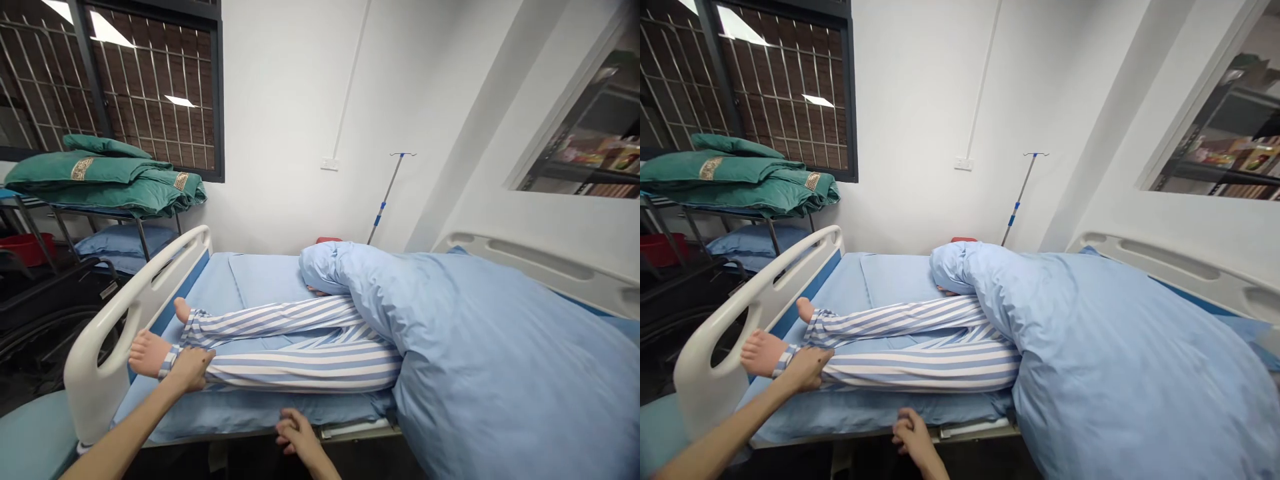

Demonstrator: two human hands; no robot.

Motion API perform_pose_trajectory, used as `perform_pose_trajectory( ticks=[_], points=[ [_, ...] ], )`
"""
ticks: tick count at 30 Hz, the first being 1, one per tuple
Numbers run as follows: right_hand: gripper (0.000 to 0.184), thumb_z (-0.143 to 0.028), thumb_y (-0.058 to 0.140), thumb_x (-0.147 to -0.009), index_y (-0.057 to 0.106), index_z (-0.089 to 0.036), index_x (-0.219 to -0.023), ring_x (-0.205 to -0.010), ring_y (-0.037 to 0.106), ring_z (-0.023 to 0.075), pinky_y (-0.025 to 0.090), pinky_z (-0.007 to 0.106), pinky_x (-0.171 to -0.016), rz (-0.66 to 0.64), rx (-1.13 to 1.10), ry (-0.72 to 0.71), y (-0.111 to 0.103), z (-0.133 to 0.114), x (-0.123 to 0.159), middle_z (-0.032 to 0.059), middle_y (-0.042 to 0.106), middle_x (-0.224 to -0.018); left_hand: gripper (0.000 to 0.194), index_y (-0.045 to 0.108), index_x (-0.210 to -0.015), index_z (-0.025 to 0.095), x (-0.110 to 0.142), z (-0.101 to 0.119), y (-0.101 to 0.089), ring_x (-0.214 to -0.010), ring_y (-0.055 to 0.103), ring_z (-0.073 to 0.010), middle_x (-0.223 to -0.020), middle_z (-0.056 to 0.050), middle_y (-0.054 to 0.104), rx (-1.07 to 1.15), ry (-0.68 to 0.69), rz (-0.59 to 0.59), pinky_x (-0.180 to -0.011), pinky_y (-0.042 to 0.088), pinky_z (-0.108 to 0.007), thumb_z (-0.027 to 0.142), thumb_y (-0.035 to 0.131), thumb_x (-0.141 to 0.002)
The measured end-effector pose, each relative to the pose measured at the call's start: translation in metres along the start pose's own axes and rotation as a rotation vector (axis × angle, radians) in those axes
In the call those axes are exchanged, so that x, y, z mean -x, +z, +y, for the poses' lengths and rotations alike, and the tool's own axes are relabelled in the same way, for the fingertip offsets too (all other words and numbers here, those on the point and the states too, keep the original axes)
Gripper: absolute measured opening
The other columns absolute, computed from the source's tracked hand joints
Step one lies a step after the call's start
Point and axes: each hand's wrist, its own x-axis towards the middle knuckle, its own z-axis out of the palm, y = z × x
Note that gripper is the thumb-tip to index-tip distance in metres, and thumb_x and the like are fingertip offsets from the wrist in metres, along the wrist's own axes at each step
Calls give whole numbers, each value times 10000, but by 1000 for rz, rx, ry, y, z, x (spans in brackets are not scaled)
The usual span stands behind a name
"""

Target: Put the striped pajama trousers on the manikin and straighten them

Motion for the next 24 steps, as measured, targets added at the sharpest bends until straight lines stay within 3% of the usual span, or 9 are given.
perform_pose_trajectory(
  ticks=[3,6,8,11,14,18,24],
  points=[
    [494,-333,695,-595,516,-219,-1040,-823,627,218,445,300,-629,-65,-375,71,17,-24,-14,59,639,-961,468,538,-1036,162,4,5,-36,-847,568,-285,-904,-113,639,-115,37,41,-782,385,-428,171,518,-569],
    [339,-276,710,-579,571,-210,-881,-964,594,248,449,344,-743,-117,-665,6,30,-46,-22,55,641,-1008,425,552,-985,171,8,11,-60,-819,574,-282,-890,-103,637,-136,31,37,-770,392,-429,182,508,-562],
    [232,-221,702,-559,587,-196,-759,-1018,561,256,439,377,-810,-141,-779,-46,34,-55,-25,46,651,-972,407,556,-967,175,10,14,-65,-823,571,-286,-892,-104,638,-138,28,35,-766,392,-429,183,503,-564],
    [159,-190,685,-549,592,-189,-677,-978,560,246,425,410,-852,-150,-869,-61,33,-62,-25,44,659,-908,486,537,-1060,183,12,14,-58,-857,564,-295,-932,-110,645,-132,24,60,-776,383,-426,164,490,-577],
    [134,-217,686,-572,594,-194,-666,-886,579,223,426,419,-847,-156,-914,-64,27,-67,-19,34,656,-853,591,497,-1164,201,11,11,-39,-907,565,-288,-990,-92,652,-111,3,68,-803,378,-402,143,475,-576],
    [147,-239,691,-612,602,-200,-724,-905,576,220,425,425,-837,-190,-871,-103,12,-89,-5,22,646,-887,598,509,-1172,217,1,13,-13,-1017,546,-267,-1115,-60,627,-55,-66,127,-880,365,-370,146,460,-580],
    [191,-268,700,-634,553,-164,-700,-980,550,245,447,404,-791,-139,-575,-173,-27,-148,16,48,627,-890,553,525,-1107,270,-24,55,9,-971,579,-263,-1060,-21,648,133,-117,82,-784,418,-321,222,485,-558]
  ],
)
